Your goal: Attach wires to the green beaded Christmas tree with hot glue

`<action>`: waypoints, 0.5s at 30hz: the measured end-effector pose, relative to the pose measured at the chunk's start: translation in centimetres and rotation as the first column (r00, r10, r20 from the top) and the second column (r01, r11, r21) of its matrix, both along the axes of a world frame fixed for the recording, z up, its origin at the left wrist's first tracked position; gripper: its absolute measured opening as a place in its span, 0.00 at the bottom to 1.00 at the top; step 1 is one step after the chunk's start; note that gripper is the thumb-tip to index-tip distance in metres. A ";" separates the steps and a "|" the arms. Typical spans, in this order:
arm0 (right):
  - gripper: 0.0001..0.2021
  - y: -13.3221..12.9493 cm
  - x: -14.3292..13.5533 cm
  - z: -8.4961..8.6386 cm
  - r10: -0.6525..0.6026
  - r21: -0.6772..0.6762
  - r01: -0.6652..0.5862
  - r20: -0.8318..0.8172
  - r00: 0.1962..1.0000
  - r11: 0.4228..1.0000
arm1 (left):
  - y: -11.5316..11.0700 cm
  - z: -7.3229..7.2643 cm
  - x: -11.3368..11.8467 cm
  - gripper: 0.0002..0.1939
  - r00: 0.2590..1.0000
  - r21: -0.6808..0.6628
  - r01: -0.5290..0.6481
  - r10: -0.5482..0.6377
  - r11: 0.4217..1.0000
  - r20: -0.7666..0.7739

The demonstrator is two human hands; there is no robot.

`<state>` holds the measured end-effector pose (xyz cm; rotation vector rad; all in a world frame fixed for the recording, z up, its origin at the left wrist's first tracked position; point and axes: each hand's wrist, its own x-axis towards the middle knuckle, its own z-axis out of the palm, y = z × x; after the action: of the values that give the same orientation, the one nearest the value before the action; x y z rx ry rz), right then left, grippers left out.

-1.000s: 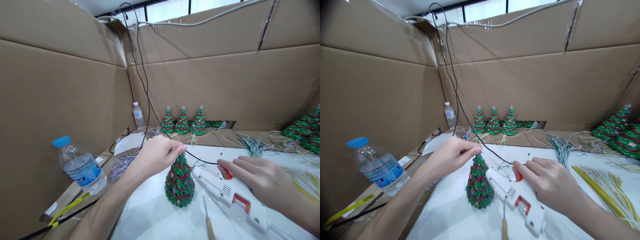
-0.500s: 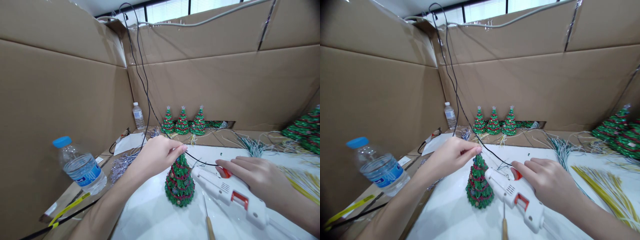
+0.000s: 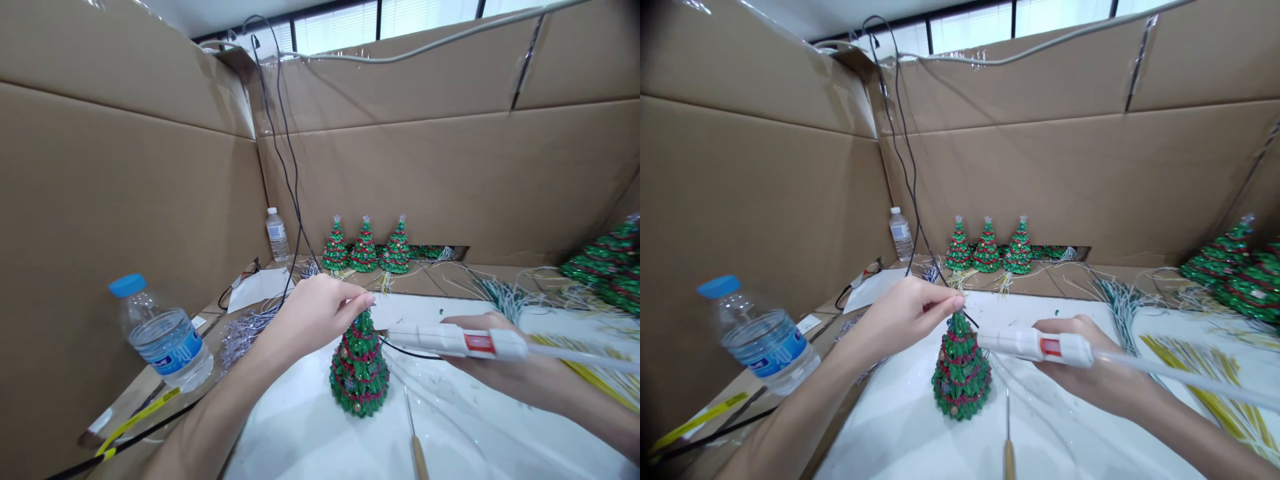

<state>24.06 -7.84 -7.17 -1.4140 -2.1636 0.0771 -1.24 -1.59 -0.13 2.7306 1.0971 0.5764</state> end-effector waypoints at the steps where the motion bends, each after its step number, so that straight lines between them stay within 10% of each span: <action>1: 0.07 -0.1 0.1 0.1 0.011 -0.051 -0.012 -0.020 1.000 0.999 | 0.0 0.0 0.0 0.20 1.000 -0.003 0.002 -0.002 1.000 -0.002; 15: 0.11 -0.5 0.3 0.2 -0.011 -0.075 0.012 0.011 1.000 0.997 | 0.0 0.2 0.0 0.21 1.000 -0.031 0.002 -0.003 1.000 -0.003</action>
<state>24.34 -8.30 -6.93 -1.4712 -2.1813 0.1481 -1.20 -1.60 0.03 2.7072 1.0937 0.5510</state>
